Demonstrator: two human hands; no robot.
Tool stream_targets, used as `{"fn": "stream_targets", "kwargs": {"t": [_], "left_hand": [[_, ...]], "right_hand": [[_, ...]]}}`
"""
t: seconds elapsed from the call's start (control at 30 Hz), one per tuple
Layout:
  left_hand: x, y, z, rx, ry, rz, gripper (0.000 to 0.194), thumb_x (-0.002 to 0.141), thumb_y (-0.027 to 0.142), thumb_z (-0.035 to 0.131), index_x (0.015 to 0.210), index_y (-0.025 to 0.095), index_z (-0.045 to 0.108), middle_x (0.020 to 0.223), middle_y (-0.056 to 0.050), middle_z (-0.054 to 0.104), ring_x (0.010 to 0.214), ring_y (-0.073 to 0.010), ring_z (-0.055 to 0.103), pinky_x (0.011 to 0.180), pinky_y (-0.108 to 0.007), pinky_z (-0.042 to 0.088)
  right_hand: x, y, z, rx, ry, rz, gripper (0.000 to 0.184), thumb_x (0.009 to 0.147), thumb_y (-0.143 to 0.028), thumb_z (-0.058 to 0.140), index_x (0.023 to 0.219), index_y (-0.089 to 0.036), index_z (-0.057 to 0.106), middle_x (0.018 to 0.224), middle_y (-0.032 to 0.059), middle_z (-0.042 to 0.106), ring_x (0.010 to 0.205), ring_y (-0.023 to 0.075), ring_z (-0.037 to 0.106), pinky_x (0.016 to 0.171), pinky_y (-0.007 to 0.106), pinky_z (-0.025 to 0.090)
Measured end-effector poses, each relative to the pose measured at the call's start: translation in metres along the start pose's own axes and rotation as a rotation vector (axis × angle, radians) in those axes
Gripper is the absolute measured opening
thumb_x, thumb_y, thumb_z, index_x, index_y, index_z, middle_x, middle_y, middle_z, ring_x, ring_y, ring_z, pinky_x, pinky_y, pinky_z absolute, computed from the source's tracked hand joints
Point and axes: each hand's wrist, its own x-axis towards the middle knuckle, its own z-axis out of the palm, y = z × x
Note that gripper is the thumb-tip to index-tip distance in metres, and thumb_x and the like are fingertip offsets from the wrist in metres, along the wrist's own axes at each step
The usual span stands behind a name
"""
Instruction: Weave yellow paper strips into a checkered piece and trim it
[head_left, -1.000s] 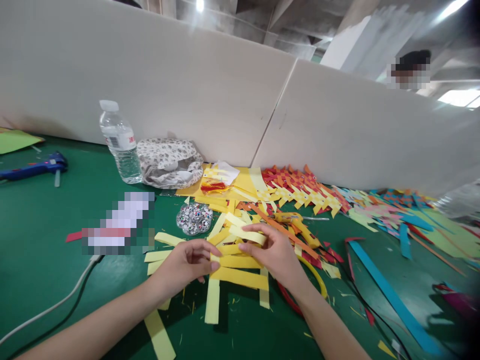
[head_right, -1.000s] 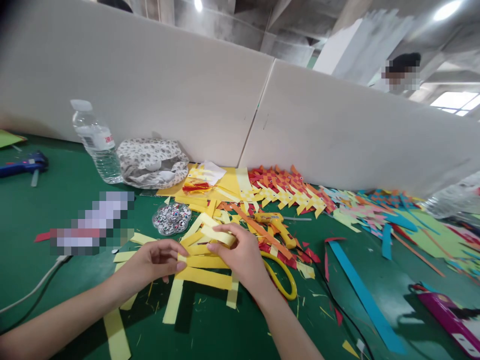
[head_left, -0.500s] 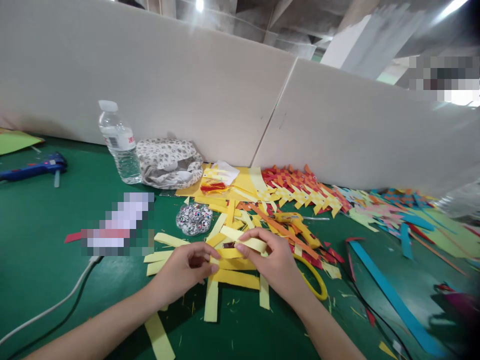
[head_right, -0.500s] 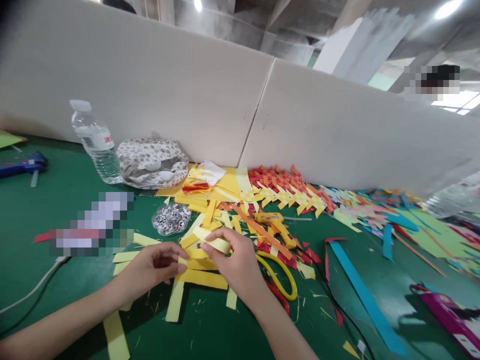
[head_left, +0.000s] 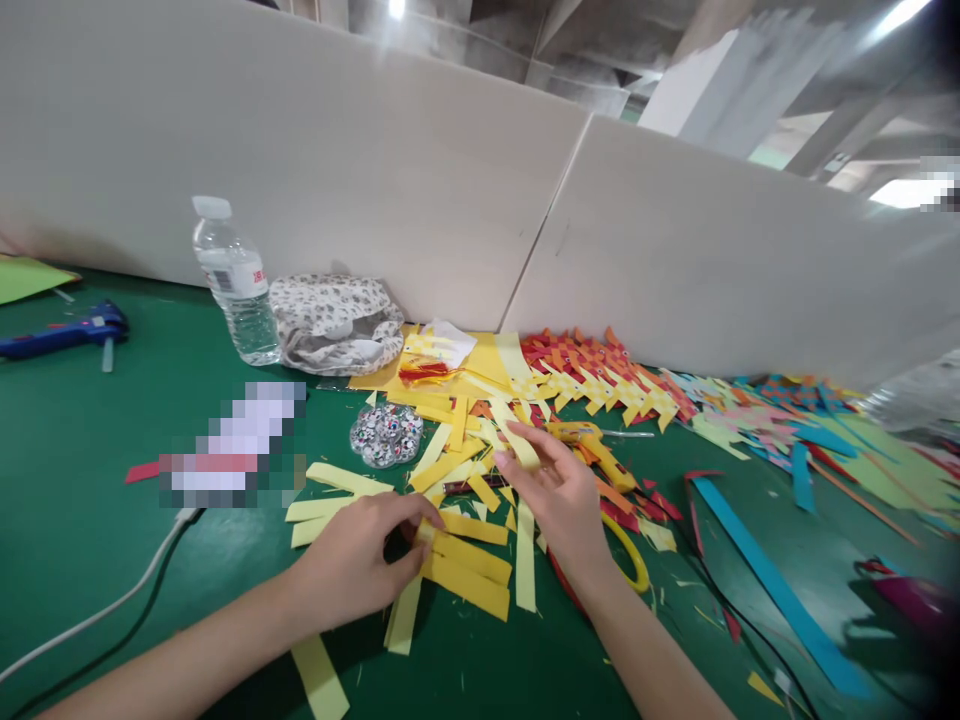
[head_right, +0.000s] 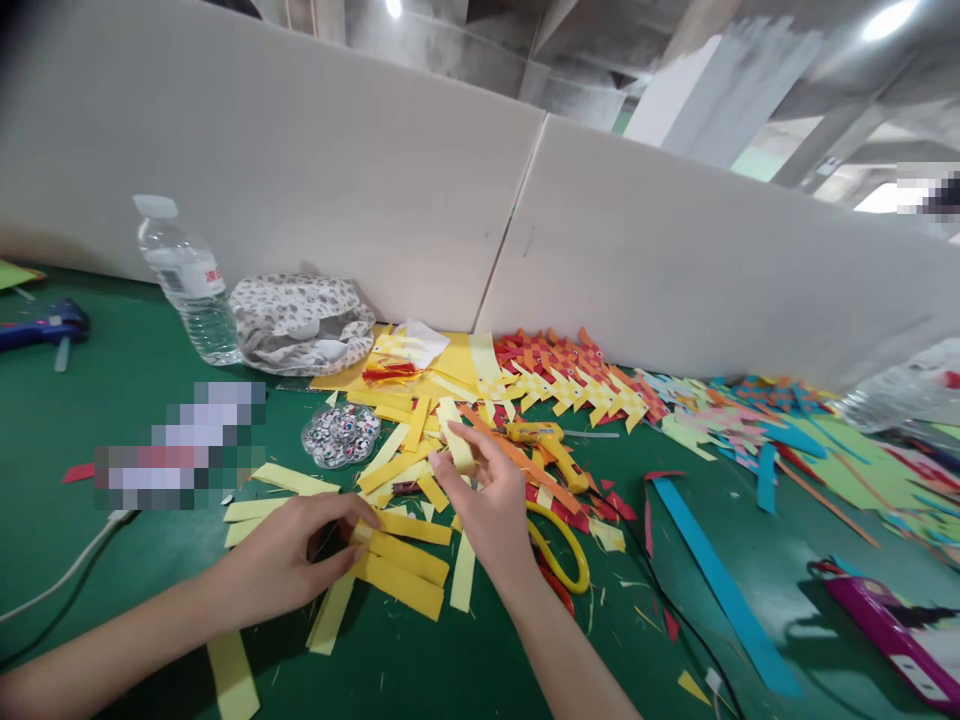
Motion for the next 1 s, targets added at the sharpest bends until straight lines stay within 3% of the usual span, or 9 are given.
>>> {"fn": "stream_targets", "kwargs": {"t": [0.13, 0.23, 0.37, 0.43, 0.5, 0.63, 0.8, 0.87, 1.0], "left_hand": [[0.0, 0.0, -0.007, 0.315, 0.024, 0.138, 0.031, 0.081, 0.026, 0.046, 0.111, 0.026, 0.052, 0.084, -0.004, 0.062, 0.074, -0.021, 0.058, 0.059, -0.028, 0.041], [0.001, 0.002, -0.014, 0.421, 0.094, 0.144, 0.029, 0.084, 0.038, 0.043, 0.109, 0.025, 0.053, 0.085, -0.005, 0.062, 0.079, -0.0238, 0.057, 0.058, -0.029, 0.041], [0.003, 0.008, -0.021, 0.155, 0.241, 0.006, 0.044, 0.077, 0.048, 0.053, 0.113, 0.024, 0.045, 0.107, -0.007, 0.056, 0.087, -0.0227, 0.055, 0.06, -0.028, 0.044], [0.004, 0.01, -0.021, -0.046, 0.212, -0.031, 0.051, 0.074, 0.046, 0.059, 0.117, 0.025, 0.041, 0.115, -0.007, 0.052, 0.091, -0.0217, 0.054, 0.058, -0.026, 0.046], [0.005, 0.012, -0.019, -0.169, 0.174, -0.048, 0.044, 0.074, 0.042, 0.06, 0.112, 0.025, 0.045, 0.109, -0.006, 0.055, 0.087, -0.0195, 0.055, 0.054, -0.023, 0.045], [0.008, 0.014, -0.016, -0.277, 0.118, -0.069, 0.018, 0.08, 0.039, 0.055, 0.079, 0.02, 0.055, 0.069, 0.001, 0.059, 0.062, -0.0131, 0.054, 0.048, -0.02, 0.039], [0.007, 0.014, -0.017, -0.322, 0.105, -0.077, 0.021, 0.078, 0.039, 0.058, 0.072, 0.019, 0.056, 0.064, 0.002, 0.059, 0.057, -0.0116, 0.053, 0.048, -0.02, 0.039], [0.007, 0.013, -0.017, -0.283, 0.096, -0.056, 0.02, 0.079, 0.038, 0.057, 0.072, 0.02, 0.056, 0.063, 0.002, 0.059, 0.056, -0.0114, 0.053, 0.048, -0.02, 0.039], [0.01, 0.01, -0.017, -0.21, 0.088, -0.046, 0.019, 0.081, 0.038, 0.053, 0.074, 0.02, 0.056, 0.065, 0.001, 0.06, 0.058, -0.0122, 0.054, 0.05, -0.021, 0.04]], "right_hand": [[0.002, 0.004, 0.0, -0.011, -0.043, -0.017, 0.034, 0.073, -0.031, 0.064, 0.105, -0.022, 0.06, 0.11, 0.0068, 0.063, 0.094, 0.0215, 0.061, 0.081, 0.035, 0.051], [0.0, 0.005, -0.002, 0.006, -0.178, -0.038, 0.027, 0.076, -0.029, 0.06, 0.102, -0.022, 0.062, 0.102, 0.0064, 0.065, 0.085, 0.0199, 0.064, 0.076, 0.035, 0.052], [-0.007, -0.003, -0.003, 0.038, -0.529, -0.088, 0.022, 0.078, -0.021, 0.056, 0.098, -0.024, 0.064, 0.099, 0.0031, 0.066, 0.083, 0.0174, 0.065, 0.075, 0.031, 0.052], [-0.011, -0.01, -0.001, -0.018, -0.641, -0.097, 0.025, 0.079, -0.018, 0.053, 0.1, -0.025, 0.064, 0.098, 0.0014, 0.066, 0.082, 0.0163, 0.064, 0.074, 0.029, 0.051], [-0.014, -0.015, 0.002, -0.026, -0.687, -0.067, 0.028, 0.079, -0.016, 0.05, 0.103, -0.025, 0.061, 0.097, 0.0009, 0.066, 0.079, 0.0156, 0.064, 0.073, 0.028, 0.05], [-0.015, -0.014, 0.008, -0.081, -0.578, -0.046, 0.026, 0.082, -0.015, 0.043, 0.103, -0.024, 0.056, 0.084, -0.0004, 0.065, 0.076, 0.0158, 0.062, 0.07, 0.028, 0.048], [-0.006, -0.007, 0.005, -0.373, -0.232, -0.331, 0.018, 0.084, -0.031, 0.049, 0.079, -0.021, 0.064, 0.089, 0.0038, 0.06, 0.087, 0.0203, 0.056, 0.079, 0.032, 0.041], [0.0, -0.007, -0.001, -0.406, -0.166, -0.291, 0.022, 0.082, -0.037, 0.052, 0.075, -0.021, 0.065, 0.08, 0.0031, 0.057, 0.076, 0.0186, 0.055, 0.069, 0.03, 0.041], [0.008, -0.007, -0.013, -0.236, -0.161, -0.025, 0.026, 0.076, -0.044, 0.058, 0.072, -0.019, 0.066, 0.063, -0.0004, 0.052, 0.055, 0.0137, 0.047, 0.052, 0.026, 0.036]]}}
